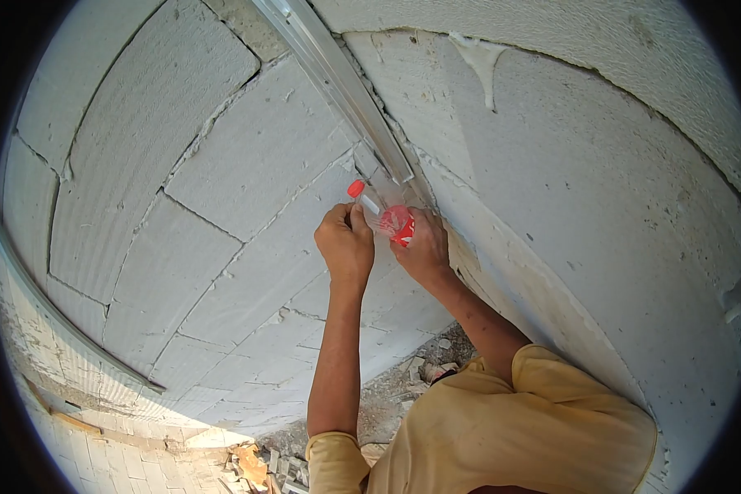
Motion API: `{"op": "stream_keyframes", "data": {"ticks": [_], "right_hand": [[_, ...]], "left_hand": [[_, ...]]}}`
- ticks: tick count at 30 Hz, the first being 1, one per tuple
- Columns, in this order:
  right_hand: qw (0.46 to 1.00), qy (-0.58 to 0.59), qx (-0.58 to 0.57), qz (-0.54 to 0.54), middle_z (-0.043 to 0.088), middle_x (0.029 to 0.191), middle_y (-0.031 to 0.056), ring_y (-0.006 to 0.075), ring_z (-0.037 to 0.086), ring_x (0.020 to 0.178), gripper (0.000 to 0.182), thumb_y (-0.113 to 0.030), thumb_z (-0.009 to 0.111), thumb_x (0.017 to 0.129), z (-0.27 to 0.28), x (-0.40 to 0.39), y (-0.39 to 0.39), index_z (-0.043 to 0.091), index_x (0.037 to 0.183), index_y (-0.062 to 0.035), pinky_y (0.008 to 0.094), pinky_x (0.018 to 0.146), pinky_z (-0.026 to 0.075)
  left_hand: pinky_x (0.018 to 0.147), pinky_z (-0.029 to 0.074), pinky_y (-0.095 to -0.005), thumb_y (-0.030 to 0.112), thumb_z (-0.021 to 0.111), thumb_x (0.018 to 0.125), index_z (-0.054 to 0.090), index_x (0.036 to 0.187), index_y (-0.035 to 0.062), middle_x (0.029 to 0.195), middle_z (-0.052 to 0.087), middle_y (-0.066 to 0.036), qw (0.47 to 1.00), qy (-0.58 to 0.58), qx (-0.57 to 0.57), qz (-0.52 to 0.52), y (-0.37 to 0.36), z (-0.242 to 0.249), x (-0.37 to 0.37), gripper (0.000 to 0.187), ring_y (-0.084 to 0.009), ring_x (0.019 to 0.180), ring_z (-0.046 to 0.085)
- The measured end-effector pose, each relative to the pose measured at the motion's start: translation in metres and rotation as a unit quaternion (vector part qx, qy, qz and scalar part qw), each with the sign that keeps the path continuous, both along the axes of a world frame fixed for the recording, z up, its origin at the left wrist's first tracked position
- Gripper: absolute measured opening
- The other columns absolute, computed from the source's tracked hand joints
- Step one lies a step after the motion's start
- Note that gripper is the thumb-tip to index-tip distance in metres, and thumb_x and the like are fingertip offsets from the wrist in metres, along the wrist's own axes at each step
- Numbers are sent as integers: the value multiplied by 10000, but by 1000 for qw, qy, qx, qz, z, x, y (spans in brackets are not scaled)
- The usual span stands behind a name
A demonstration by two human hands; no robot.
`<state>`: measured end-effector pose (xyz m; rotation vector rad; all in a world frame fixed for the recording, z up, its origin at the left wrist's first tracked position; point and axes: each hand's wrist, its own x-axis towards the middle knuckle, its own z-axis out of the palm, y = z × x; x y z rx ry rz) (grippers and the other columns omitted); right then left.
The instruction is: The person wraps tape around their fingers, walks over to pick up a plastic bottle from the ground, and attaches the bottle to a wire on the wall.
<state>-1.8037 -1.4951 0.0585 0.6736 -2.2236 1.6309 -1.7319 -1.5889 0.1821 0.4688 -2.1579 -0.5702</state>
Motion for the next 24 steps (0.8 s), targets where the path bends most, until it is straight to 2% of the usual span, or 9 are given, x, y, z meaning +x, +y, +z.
{"op": "stream_keyframes", "data": {"ticks": [1, 3, 7, 10, 12, 16, 18, 22, 24], "right_hand": [[1000, 1, 0, 0, 707, 1261, 204, 418, 670, 1211, 575, -129, 895, 773, -2, 1, 1, 673, 1288, -1, 499, 1033, 531], [998, 57, -16, -30, 701, 1276, 206, 414, 656, 1243, 651, -95, 901, 754, -4, 1, 2, 646, 1346, -6, 493, 1047, 522], [997, 66, -8, -32, 666, 1344, 204, 426, 632, 1264, 703, -74, 900, 752, 0, -4, 1, 610, 1389, -11, 529, 1074, 482], [999, 21, -34, 14, 689, 1320, 207, 423, 664, 1232, 661, -110, 898, 778, 6, -14, 1, 626, 1373, -16, 522, 1045, 515], [995, -69, -45, 63, 749, 1226, 204, 404, 729, 1125, 617, -125, 886, 782, 17, -14, 8, 661, 1344, -7, 476, 988, 579], [994, -70, -55, 67, 768, 1186, 209, 389, 744, 1113, 552, -151, 872, 795, 8, -7, 2, 689, 1294, -3, 462, 988, 586], [986, -90, -73, 119, 737, 1232, 217, 409, 725, 1148, 583, -182, 875, 800, 4, -6, 0, 669, 1320, -19, 473, 1003, 579], [986, -93, -61, 120, 736, 1245, 223, 409, 724, 1154, 605, -179, 874, 784, -4, -2, 4, 666, 1327, -15, 473, 1007, 578], [987, -92, -64, 113, 747, 1232, 222, 409, 729, 1147, 602, -167, 871, 769, -7, -2, 7, 673, 1316, -13, 471, 1006, 580]], "left_hand": [[619, 520, -411, 169, 757, 1025, 798, 987, -91, 735, 743, -207, 1000, 1, 0, 0, 1, 6, 1, 266, -214, 584, 643], [659, 545, -367, 191, 754, 1035, 807, 1004, -68, 694, 720, -143, 999, -39, 28, 3, 2, 17, 2, 266, -187, 668, 715], [661, 547, -371, 190, 758, 1032, 805, 995, -77, 713, 740, -164, 992, -65, 104, 11, -6, 18, -7, 273, -204, 675, 733], [608, 542, -369, 184, 755, 1035, 806, 978, -84, 720, 750, -168, 996, -30, 82, -25, -16, 9, -8, 278, -183, 634, 702], [544, 530, -353, 171, 749, 1038, 807, 982, -87, 722, 752, -147, 995, -10, -81, -52, -24, 5, -8, 270, -145, 612, 665], [496, 529, -327, 150, 735, 1041, 812, 1001, -70, 692, 710, -95, 997, -19, -54, -60, -31, 4, -6, 236, -117, 621, 643], [490, 544, -318, 127, 720, 1039, 813, 1025, -56, 705, 689, -55, 974, 17, 213, -73, -32, 0, -11, 206, -124, 627, 643], [475, 551, -324, 110, 699, 1043, 801, 1026, -56, 723, 673, -22, 981, -37, 179, -65, -45, -5, -14, 195, -120, 631, 642], [449, 506, -298, 138, 707, 1030, 791, 983, -26, 690, 628, 11, 992, -83, 80, -55, -48, -6, -17, 190, -91, 561, 560]]}}
